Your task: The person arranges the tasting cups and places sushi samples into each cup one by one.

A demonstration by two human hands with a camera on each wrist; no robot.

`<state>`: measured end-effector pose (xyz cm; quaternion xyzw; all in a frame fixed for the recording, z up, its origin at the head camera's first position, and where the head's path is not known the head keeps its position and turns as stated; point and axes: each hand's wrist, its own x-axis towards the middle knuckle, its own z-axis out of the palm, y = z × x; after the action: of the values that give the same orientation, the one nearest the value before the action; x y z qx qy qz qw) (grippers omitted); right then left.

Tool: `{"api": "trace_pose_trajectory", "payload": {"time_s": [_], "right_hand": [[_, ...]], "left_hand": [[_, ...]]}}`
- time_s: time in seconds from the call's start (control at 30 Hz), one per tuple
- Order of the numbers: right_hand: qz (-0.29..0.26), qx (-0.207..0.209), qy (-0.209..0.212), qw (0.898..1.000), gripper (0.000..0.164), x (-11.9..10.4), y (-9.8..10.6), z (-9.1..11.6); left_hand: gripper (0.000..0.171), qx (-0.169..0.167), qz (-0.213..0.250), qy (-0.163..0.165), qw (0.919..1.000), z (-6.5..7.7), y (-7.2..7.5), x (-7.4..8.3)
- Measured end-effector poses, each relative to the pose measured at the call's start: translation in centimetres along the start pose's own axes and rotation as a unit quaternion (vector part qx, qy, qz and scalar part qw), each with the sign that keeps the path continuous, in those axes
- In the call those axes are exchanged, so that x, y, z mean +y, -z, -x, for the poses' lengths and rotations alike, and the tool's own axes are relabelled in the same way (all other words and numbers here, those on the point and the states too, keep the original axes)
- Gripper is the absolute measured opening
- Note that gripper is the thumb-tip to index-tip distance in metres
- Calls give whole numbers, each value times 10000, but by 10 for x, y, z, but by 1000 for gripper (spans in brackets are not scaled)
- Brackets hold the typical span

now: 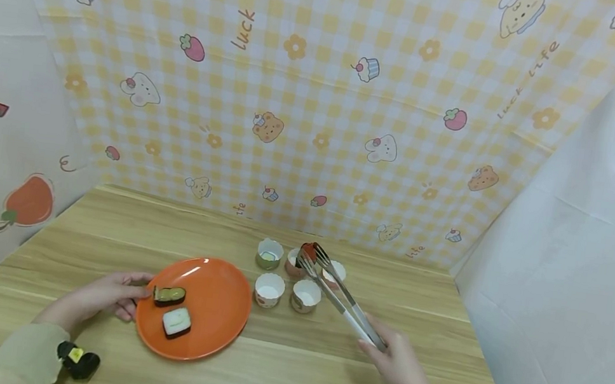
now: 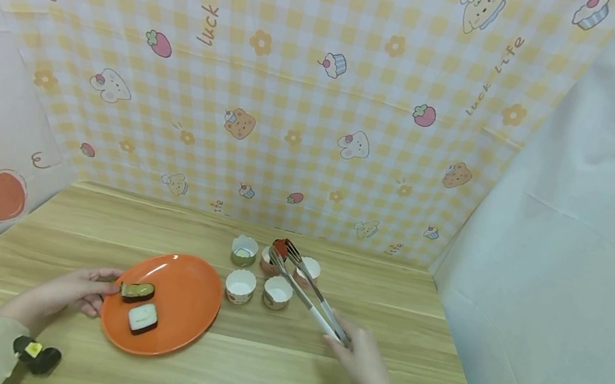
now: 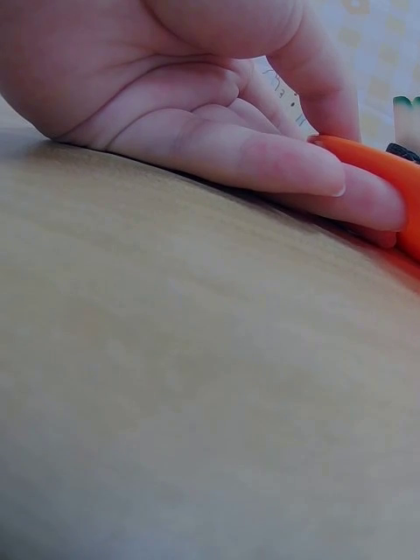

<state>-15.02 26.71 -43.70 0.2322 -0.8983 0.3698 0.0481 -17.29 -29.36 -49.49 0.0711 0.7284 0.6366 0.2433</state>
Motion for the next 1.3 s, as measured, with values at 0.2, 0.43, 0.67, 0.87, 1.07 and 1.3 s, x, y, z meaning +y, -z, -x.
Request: {"api": "trace_pose_trajectory", "payload": {"time_s": [0.2,0.43,0.67,0.87,1.07,1.3], "right_hand": [[53,44,-312,9995,49,3,3,2],[-197,-31,-681,9975,52,5,11,3],[-111,71,-919,9957,51,9,16,3],[5,144,-1009,9948,51,11,18,4],[-18,36,-981,9952,52,12,19,5],[-133,-33,-848,9963,51,17,19,10]], "left_hand": [[65,-2,48,-1,10000,0,0,-1],[65,-55,53,28,10000,-1,2,-2],[65,-139,69,15,9999,-2,2,-1],[65,-166,37,1,9999,-2,3,-1],[67,-127,39,6,9999,-1,3,-3],[65,-113,67,3,9999,0,1,-1]]}}
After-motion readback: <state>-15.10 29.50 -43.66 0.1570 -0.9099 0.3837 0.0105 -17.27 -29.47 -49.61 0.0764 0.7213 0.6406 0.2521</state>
